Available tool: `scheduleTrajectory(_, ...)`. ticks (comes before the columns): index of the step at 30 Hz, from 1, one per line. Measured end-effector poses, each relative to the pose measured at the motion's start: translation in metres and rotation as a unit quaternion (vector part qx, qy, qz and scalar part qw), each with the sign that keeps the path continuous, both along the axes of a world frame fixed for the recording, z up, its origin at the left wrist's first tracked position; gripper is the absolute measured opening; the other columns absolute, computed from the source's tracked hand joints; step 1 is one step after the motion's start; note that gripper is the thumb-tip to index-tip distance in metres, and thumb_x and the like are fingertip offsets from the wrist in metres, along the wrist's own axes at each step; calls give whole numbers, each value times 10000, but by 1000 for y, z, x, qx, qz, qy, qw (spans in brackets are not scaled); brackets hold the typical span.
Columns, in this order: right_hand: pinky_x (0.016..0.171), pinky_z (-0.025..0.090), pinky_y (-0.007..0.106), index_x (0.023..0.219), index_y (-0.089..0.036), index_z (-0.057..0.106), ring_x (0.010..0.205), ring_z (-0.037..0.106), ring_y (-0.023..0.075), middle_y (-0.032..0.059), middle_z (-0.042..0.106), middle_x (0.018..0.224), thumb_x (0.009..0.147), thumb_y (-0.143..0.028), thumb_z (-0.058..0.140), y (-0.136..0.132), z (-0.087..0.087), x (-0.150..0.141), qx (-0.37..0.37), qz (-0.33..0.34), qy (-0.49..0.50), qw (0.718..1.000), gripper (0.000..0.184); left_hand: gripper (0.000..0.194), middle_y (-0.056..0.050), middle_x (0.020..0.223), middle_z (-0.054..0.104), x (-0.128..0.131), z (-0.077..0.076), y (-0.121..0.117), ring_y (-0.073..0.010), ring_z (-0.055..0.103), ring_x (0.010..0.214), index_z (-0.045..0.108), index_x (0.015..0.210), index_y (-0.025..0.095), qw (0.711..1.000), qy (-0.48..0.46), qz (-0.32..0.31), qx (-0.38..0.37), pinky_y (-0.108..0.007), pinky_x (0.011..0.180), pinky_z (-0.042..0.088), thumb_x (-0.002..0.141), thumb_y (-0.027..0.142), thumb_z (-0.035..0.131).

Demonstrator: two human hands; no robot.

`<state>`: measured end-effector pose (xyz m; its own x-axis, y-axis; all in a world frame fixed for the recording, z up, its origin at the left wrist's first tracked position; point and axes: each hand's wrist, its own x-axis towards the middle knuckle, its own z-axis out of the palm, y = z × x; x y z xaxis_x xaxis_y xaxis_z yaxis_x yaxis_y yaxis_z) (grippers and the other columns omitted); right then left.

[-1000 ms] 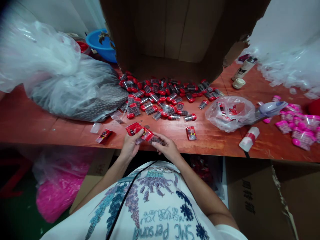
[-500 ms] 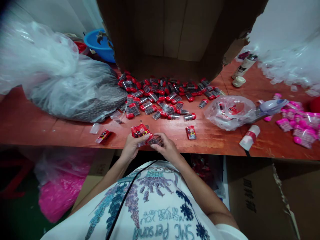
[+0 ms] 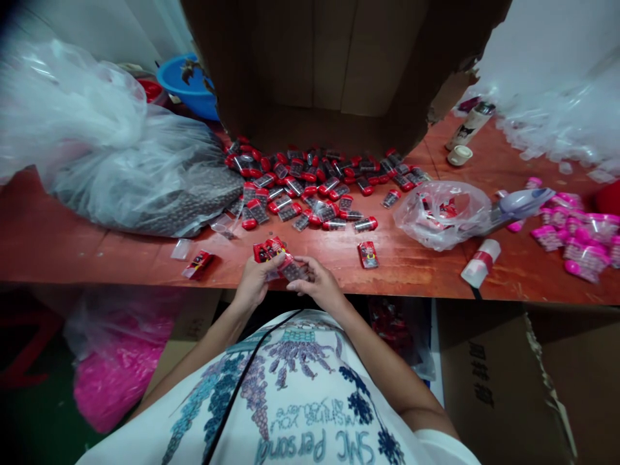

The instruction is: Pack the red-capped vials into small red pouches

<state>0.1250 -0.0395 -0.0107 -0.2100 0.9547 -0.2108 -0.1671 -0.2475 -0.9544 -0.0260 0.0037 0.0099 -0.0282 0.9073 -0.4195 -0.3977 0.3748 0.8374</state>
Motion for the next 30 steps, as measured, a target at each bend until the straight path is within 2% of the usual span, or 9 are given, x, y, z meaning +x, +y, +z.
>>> scheduleTrajectory(3, 628, 536, 249, 1177, -292, 560, 773, 613, 127, -10, 627, 993, 651, -250, 776, 2, 3, 0, 4, 7, 56, 998, 570, 312, -29, 689, 692, 1, 11, -5, -164, 630, 602, 695, 754, 123, 999, 20, 19, 26, -279, 618, 512, 516, 256, 847)
scheduleTrajectory(6, 787, 528, 282, 1092, -273, 618, 922, 618, 150, -7, 651, 1043, 665, -222, 769, 4, 11, -2, 40, -15, 84, 996, 456, 359, -29, 793, 708, 1, 32, -12, -173, 648, 734, 697, 828, 137, 986, 102, 22, 127, -271, 724, 503, 506, 186, 849)
scheduleTrajectory(8, 772, 528, 272, 1060, -265, 632, 915, 620, 152, -9, 667, 1017, 677, -219, 764, 7, 17, -4, 53, -29, 97, 993, 408, 324, -6, 739, 694, 1, 44, -12, -152, 633, 687, 684, 784, 142, 977, 129, 40, 167, -257, 705, 496, 507, 181, 846)
scheduleTrajectory(11, 647, 536, 252, 1096, -266, 616, 805, 625, 146, -3, 674, 993, 679, -241, 767, 15, 25, -10, 58, -28, 115, 991, 444, 266, 7, 712, 686, -1, 54, -3, -139, 623, 639, 668, 769, 146, 974, 115, 48, 188, -260, 667, 499, 563, 217, 820)
scheduleTrajectory(16, 587, 526, 243, 1088, -256, 606, 667, 604, 119, -18, 673, 881, 669, -272, 770, 31, 25, -15, 71, -55, 121, 989, 450, 309, -19, 831, 725, -3, 55, 10, -154, 666, 730, 686, 871, 153, 981, 20, 45, 186, -290, 759, 516, 590, 198, 807)
scheduleTrajectory(19, 648, 535, 263, 1111, -253, 608, 765, 629, 147, 3, 678, 954, 696, -297, 750, 31, 23, -17, 99, -69, 83, 989, 441, 296, -25, 818, 732, -1, 52, 9, -159, 674, 719, 698, 855, 146, 983, 13, 45, 178, -299, 761, 525, 583, 177, 809)
scheduleTrajectory(24, 803, 520, 301, 1133, -236, 634, 900, 638, 176, 27, 684, 1038, 759, -306, 698, 21, 26, -17, 182, -104, -36, 977, 386, 275, -8, 772, 733, 4, 49, 5, -153, 671, 668, 709, 822, 154, 976, 53, 84, 192, -288, 725, 535, 568, 171, 815)
scheduleTrajectory(27, 789, 526, 299, 1114, -230, 645, 882, 644, 173, 23, 692, 1015, 747, -294, 708, 17, 27, -15, 163, -117, -18, 979, 378, 254, -13, 769, 734, 5, 51, 4, -152, 670, 669, 714, 808, 155, 978, 68, 59, 186, -280, 721, 534, 574, 175, 813)
scheduleTrajectory(30, 684, 543, 278, 1098, -231, 645, 799, 649, 161, 14, 701, 959, 722, -292, 729, 15, 26, -12, 106, -116, 52, 986, 391, 267, -39, 807, 737, 4, 52, 2, -171, 675, 707, 721, 823, 145, 982, 59, 3, 177, -293, 732, 534, 576, 186, 815)
